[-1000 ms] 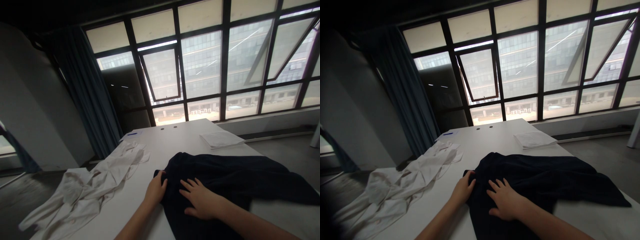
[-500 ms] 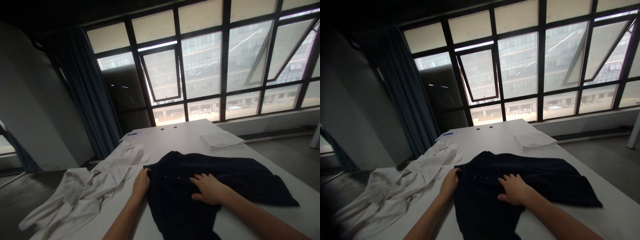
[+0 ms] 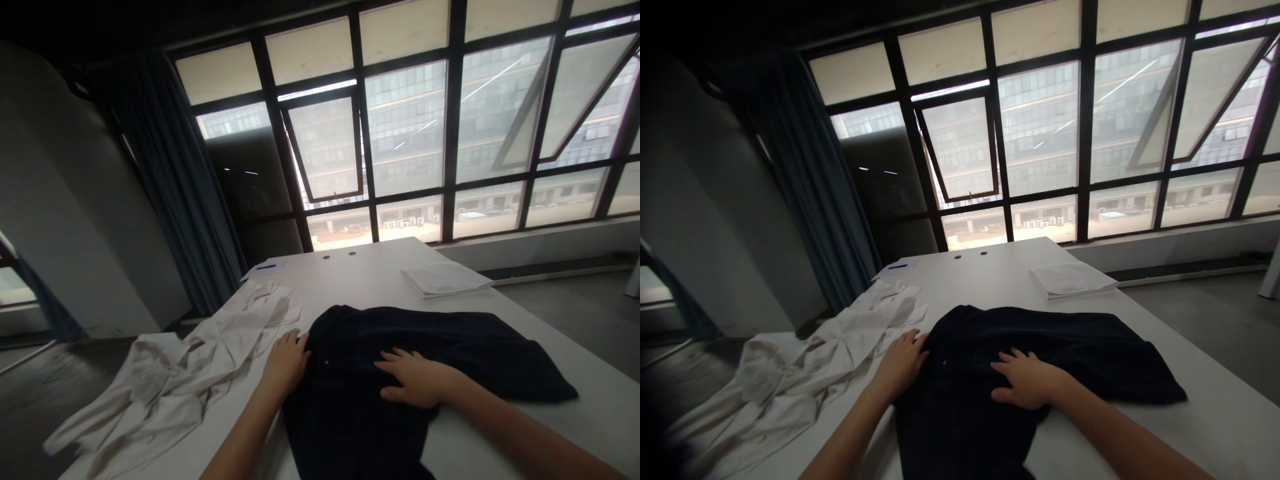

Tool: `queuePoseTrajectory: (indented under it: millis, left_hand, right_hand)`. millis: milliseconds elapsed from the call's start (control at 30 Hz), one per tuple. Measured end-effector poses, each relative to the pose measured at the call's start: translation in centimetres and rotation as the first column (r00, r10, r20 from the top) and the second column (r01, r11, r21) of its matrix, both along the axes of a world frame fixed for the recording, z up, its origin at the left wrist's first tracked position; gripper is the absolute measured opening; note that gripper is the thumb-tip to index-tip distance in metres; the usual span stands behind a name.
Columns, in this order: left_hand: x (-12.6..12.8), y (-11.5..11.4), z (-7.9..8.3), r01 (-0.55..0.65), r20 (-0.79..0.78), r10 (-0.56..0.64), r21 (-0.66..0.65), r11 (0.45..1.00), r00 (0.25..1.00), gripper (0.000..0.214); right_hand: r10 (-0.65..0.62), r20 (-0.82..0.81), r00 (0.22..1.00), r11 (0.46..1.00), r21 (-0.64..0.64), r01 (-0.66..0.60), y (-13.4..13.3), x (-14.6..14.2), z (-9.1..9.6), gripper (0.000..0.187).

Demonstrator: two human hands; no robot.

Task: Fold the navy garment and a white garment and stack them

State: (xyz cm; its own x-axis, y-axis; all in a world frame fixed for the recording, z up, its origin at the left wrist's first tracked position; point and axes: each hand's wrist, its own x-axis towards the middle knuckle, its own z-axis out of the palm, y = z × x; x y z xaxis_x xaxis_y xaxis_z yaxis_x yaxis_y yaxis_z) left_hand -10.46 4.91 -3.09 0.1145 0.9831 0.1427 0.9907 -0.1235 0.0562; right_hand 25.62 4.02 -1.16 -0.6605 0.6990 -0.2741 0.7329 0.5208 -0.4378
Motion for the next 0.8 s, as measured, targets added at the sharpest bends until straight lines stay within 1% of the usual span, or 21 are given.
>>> queuePoseTrajectory:
  millis: [67,133,233,300,367,433,467,500,533,567,633,700,733,767,800]
  left_hand:
    - [0.7,0.5,-0.7,0.129,0.038,-0.127,-0.055,0.99,0.991,0.055]
    - [0.7,1.0,-1.8,0.195,0.08,-0.186,-0.125,0.973,0.979,0.067]
    - [-0.2,1.7,-3.4,0.18,0.083,-0.168,-0.172,0.969,0.982,0.076]
    - [-0.9,2.0,-4.0,0.154,0.075,-0.143,-0.182,0.971,0.987,0.076]
    - [-1.4,2.3,-4.2,0.114,0.07,-0.103,-0.186,0.976,0.992,0.075]
    - [-1.9,2.5,-4.3,0.08,0.068,-0.068,-0.188,0.979,0.995,0.073]
    - [-2.2,2.6,-4.3,0.067,0.068,-0.055,-0.185,0.98,0.996,0.073]
    - [-2.5,2.7,-4.3,0.057,0.068,-0.045,-0.18,0.982,0.997,0.072]
    - [-2.9,2.8,-4.3,0.049,0.067,-0.038,-0.175,0.983,0.997,0.072]
    - [-3.2,2.8,-4.3,0.044,0.066,-0.034,-0.168,0.985,0.997,0.072]
    - [-3.9,2.8,-4.3,0.043,0.063,-0.034,-0.154,0.987,0.997,0.072]
    - [-4.3,2.8,-4.3,0.044,0.061,-0.036,-0.14,0.989,0.997,0.074]
    - [-4.4,2.7,-4.3,0.044,0.06,-0.037,-0.133,0.99,0.998,0.075]
    - [-4.4,2.7,-4.3,0.045,0.06,-0.037,-0.127,0.991,0.997,0.075]
    - [-4.4,2.6,-4.3,0.047,0.061,-0.04,-0.123,0.991,0.997,0.075]
  right_hand:
    - [0.003,-0.024,1.0,1.0,0.002,-0.003,0.0,0.0,0.3,0.082]
    - [-0.001,-0.068,0.998,1.0,0.002,0.001,0.2,0.3,0.7,0.079]
    - [-0.035,-0.172,0.984,0.999,-0.013,0.034,1.4,1.7,1.5,0.076]
    - [-0.093,-0.252,0.963,0.996,-0.039,0.086,2.6,3.2,2.0,0.072]
    - [-0.171,-0.32,0.932,0.985,-0.053,0.162,4.4,5.3,2.1,0.067]
    - [-0.259,-0.353,0.899,0.963,-0.019,0.27,6.4,7.7,1.6,0.064]
    - [-0.313,-0.344,0.885,0.939,0.026,0.342,7.4,9.0,1.1,0.062]
    - [-0.377,-0.319,0.869,0.903,0.082,0.422,8.4,10.4,0.5,0.06]
    - [-0.461,-0.272,0.845,0.846,0.152,0.511,9.3,11.7,-0.2,0.058]
    - [-0.558,-0.216,0.801,0.773,0.214,0.597,10.0,13.1,-1.0,0.058]
    - [-0.697,-0.146,0.702,0.655,0.269,0.706,11.1,15.5,-2.6,0.067]
    - [-0.791,-0.089,0.605,0.563,0.28,0.778,11.5,17.6,-4.0,0.078]
    - [-0.818,-0.065,0.572,0.535,0.281,0.797,11.7,18.4,-4.7,0.082]
    - [-0.826,-0.047,0.562,0.53,0.273,0.803,11.8,19.1,-5.3,0.082]
    - [-0.816,-0.041,0.576,0.548,0.257,0.796,11.9,19.7,-5.7,0.078]
